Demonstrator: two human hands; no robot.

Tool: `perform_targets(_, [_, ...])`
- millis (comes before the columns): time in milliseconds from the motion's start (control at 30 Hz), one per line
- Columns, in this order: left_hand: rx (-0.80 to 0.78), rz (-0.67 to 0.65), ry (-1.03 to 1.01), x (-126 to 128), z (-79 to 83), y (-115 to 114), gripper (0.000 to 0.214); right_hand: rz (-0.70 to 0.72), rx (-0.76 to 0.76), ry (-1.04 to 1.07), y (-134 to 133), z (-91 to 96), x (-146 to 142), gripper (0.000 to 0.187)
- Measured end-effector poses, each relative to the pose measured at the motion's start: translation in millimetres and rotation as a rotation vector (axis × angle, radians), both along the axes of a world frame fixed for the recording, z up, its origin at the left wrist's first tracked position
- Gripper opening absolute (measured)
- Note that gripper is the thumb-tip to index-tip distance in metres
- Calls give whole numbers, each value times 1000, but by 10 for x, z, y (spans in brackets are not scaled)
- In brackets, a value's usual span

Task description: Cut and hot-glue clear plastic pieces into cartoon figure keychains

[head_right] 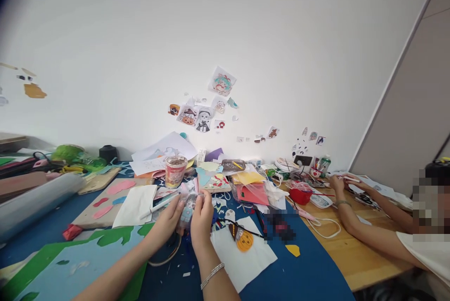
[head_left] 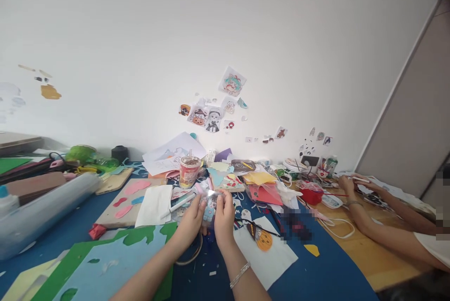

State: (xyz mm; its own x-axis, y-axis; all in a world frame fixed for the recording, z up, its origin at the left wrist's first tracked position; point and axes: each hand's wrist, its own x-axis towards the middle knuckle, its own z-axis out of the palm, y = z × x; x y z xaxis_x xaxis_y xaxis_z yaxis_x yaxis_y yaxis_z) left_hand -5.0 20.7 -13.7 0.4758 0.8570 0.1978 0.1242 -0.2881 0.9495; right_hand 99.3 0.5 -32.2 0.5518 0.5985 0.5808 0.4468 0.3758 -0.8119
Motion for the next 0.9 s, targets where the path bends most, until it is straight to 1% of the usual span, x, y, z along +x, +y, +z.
perform_targets(67, [13, -1, 5, -9, 19, -22, 76, 22, 4, 48, 26, -17, -2, 35])
perform_targets(200, [22, 13, 15, -25, 61, -66, 75, 110, -21, 202, 63, -41, -2, 44])
perform_targets(367, [23, -14, -12, -32, 78, -83, 73, 183, 9, 218, 67, -52, 11, 35])
perform_targets(500, [-19, -36, -104, -25, 56, -77, 74, 289, 9, 315, 64, -50, 29, 31])
perform_targets(600, [-94, -3, -204, -4, 15, -60, 76, 278, 82, 291, 67, -39, 43, 30])
perform_targets(667, [-121, 9, -249, 11, -13, -34, 68, 269, 115, 257, 70, -33, 50, 29])
perform_targets(733, [-99, 26, -277, 22, -32, 0, 52, 302, 123, 280, 75, -34, 52, 29])
perform_targets(800, [-58, 49, -298, 25, -40, 29, 43, 374, 122, 373, 85, -42, 49, 32])
perform_targets(900, [-45, 40, -311, 18, -30, 45, 40, 504, 91, 506, 106, -55, 50, 32])
